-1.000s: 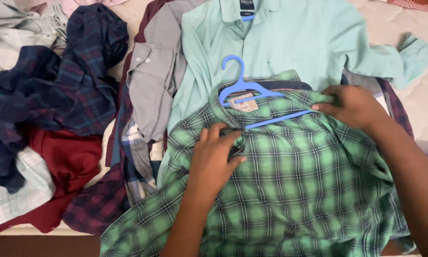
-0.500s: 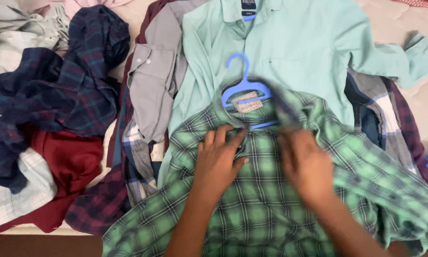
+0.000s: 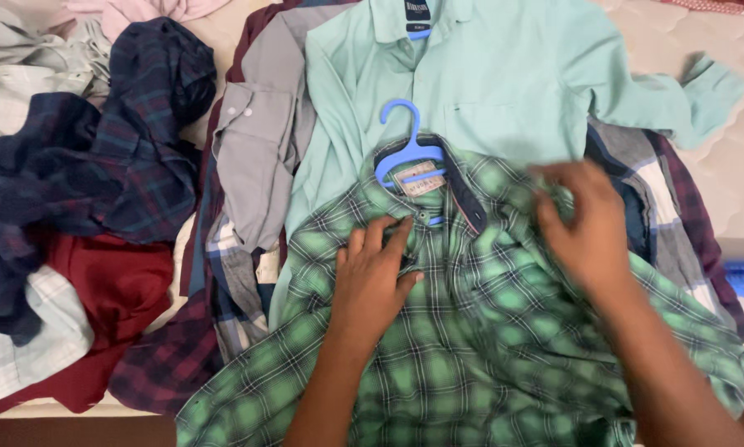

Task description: The person buttons a light green long-sleeve shirt laid on a bed, then places a green plaid shirt on top and buttons it as well. The person smooths the shirts and adjusts them on the bed while buttoning each one.

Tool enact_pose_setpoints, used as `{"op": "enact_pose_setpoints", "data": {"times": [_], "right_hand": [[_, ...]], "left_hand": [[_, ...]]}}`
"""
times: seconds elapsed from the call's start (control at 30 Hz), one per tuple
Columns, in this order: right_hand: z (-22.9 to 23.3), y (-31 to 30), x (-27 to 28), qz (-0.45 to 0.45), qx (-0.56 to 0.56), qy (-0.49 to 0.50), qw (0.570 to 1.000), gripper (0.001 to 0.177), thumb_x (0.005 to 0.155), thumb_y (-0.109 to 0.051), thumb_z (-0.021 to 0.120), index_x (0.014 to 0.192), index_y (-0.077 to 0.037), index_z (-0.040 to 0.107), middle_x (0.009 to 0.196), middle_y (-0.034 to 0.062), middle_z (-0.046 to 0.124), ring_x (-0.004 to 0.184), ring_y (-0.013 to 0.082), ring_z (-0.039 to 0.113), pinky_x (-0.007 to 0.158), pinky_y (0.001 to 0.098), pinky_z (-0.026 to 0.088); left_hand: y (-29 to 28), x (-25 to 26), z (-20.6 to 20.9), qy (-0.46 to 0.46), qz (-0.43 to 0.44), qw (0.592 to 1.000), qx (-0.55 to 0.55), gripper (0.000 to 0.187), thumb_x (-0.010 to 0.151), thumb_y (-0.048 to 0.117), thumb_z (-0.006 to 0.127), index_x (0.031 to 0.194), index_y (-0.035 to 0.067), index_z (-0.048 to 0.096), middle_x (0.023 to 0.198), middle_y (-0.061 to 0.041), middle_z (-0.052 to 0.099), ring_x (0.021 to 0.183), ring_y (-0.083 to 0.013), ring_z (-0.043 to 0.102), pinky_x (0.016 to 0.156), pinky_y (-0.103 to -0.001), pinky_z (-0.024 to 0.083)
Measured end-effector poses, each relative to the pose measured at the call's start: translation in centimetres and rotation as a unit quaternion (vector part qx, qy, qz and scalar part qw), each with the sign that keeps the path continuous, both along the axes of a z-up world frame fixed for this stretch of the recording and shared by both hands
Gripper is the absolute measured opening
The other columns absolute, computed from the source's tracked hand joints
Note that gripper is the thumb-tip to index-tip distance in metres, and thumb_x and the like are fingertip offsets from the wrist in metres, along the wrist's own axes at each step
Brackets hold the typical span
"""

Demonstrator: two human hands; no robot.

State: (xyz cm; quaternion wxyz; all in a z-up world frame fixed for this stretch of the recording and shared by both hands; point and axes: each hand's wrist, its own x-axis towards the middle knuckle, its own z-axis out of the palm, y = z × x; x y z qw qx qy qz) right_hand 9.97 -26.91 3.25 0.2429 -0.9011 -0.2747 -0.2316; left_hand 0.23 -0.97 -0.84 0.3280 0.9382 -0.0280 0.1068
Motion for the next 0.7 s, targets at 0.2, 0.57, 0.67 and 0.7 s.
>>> {"op": "enact_pose_setpoints", "data": {"times": [0.2,0.57,0.67,0.7], "right_hand": [[-2.4,2.6,8.3,0.134,-0.185,0.076,0.971,0.042,0.094,-0.032,0.067,0.119,0.001,0.06,0.092,0.023,0.068,0.088,0.0449,0.066,0.077,0.0526,0.051],[5.5,5.1,20.9,0.029,-0.339,-0.052,0.939,0.027,0.106,-0.039,0.056,0.12,-0.018,0.064,0.095,0.0118,0.074,0.08,0.038,0.069,0.062,0.054,0.051],[7.5,6.2,27.7,-0.018,-0.352,-0.065,0.934,0.035,0.112,-0.046,0.053,0.127,-0.018,0.067,0.099,0.0154,0.074,0.081,0.0366,0.071,0.063,0.0527,0.053],[7.5,6.7,29.7,-0.023,-0.342,-0.07,0.937,0.039,0.114,-0.049,0.051,0.129,-0.017,0.069,0.102,0.0168,0.075,0.082,0.0365,0.071,0.064,0.0523,0.054]], "left_hand": [[0.0,0.1,0.2,0.018,0.001,1.0,-0.005,0.079,0.073,0.027,0.086,0.143,0.012,0.054,0.137,-0.005,0.053,0.12,-0.0291,0.051,0.093,-0.048,0.04],[0.3,-0.3,3.9,-0.022,0.136,0.99,0.039,0.081,0.079,0.023,0.081,0.151,0.013,0.044,0.126,-0.01,0.057,0.113,-0.0314,0.057,0.088,-0.049,0.046],[1.1,-0.6,5.1,0.046,0.175,0.983,0.018,0.086,0.084,0.026,0.079,0.158,0.014,0.038,0.118,-0.009,0.058,0.108,-0.0306,0.059,0.089,-0.048,0.047],[1.7,-0.7,5.4,0.058,0.186,0.981,0.005,0.087,0.084,0.028,0.079,0.159,0.014,0.036,0.118,-0.01,0.057,0.107,-0.0316,0.059,0.088,-0.047,0.048]]}}
